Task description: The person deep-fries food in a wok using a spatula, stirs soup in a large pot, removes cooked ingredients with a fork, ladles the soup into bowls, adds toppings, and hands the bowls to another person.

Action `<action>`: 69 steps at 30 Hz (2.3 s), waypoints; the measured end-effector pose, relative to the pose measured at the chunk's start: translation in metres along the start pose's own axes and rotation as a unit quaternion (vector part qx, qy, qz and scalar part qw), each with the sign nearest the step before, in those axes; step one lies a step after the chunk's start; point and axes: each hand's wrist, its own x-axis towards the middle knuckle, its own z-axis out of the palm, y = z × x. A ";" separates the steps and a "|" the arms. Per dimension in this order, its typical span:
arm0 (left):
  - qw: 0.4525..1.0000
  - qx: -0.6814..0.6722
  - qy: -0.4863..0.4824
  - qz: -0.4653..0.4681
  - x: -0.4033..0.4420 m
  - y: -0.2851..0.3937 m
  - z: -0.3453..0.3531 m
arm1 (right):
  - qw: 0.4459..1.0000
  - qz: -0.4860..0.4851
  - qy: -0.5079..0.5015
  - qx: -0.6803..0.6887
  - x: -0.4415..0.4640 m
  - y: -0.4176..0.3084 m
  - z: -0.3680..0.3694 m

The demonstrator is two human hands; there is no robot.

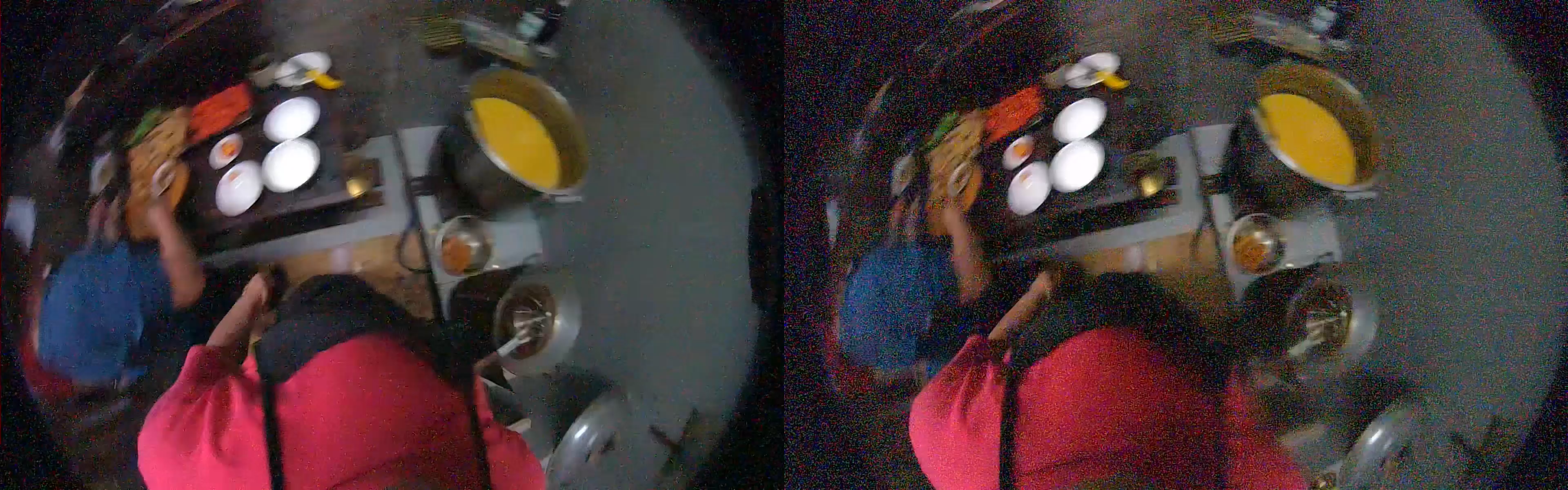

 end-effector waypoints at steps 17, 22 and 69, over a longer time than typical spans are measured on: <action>0.805 -0.216 -0.062 0.549 0.146 0.185 -0.508 | 0.851 -0.470 0.059 0.227 -0.060 -0.737 -0.109; 0.786 -0.204 0.221 0.540 0.034 0.242 -0.739 | 0.834 -0.487 0.226 0.124 0.077 -0.868 -0.172; 0.535 0.283 0.762 -0.229 0.253 0.616 -1.159 | 0.604 -0.292 0.156 0.725 0.401 -0.850 -0.433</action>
